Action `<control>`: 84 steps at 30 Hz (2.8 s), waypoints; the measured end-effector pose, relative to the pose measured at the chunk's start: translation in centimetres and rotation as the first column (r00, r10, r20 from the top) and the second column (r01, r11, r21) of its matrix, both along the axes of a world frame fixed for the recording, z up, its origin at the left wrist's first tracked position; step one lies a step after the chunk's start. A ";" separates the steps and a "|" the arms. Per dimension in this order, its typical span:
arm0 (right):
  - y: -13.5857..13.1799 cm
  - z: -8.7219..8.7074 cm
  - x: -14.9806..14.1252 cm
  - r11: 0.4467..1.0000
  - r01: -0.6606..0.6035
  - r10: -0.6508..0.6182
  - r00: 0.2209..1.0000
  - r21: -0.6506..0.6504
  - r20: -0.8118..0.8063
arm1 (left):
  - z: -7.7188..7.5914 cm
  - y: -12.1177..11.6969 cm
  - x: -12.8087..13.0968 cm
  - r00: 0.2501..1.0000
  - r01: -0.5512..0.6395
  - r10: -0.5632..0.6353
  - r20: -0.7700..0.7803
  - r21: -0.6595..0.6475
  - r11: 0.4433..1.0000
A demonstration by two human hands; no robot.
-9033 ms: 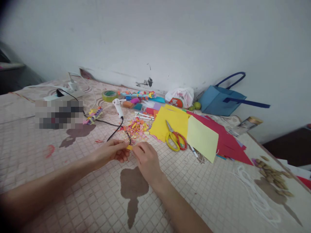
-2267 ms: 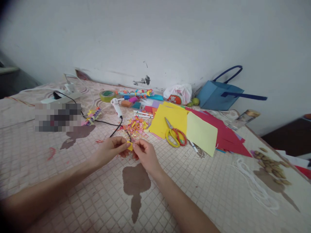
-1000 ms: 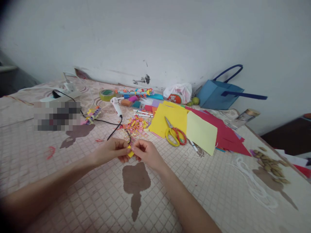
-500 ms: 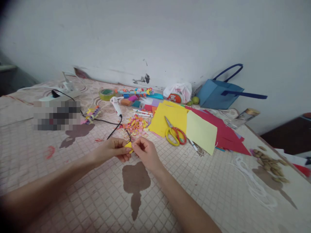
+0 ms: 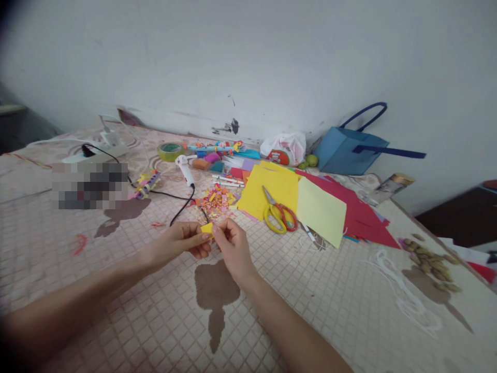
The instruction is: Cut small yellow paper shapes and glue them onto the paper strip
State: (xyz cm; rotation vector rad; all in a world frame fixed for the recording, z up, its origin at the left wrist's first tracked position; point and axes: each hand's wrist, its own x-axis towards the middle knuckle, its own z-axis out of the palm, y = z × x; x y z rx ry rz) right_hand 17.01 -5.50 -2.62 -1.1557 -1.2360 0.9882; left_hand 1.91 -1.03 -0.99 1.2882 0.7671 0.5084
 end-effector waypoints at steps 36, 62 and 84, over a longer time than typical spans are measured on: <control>0.4 0.0 0.7 0.977 -0.161 0.149 0.985 -0.137 -0.091 | 0.1 0.9 -0.2 0.999 -0.044 0.050 -0.018 0.236 0.971; 0.7 0.8 1.8 0.978 -0.189 0.202 0.962 -0.085 0.181 | 0.2 1.1 -0.7 0.983 0.092 -0.009 -0.182 0.454 0.886; 0.6 0.3 1.1 0.986 -0.150 0.150 0.989 -0.075 -0.002 | 0.6 1.5 -0.5 0.993 -0.061 0.090 -0.079 0.312 0.948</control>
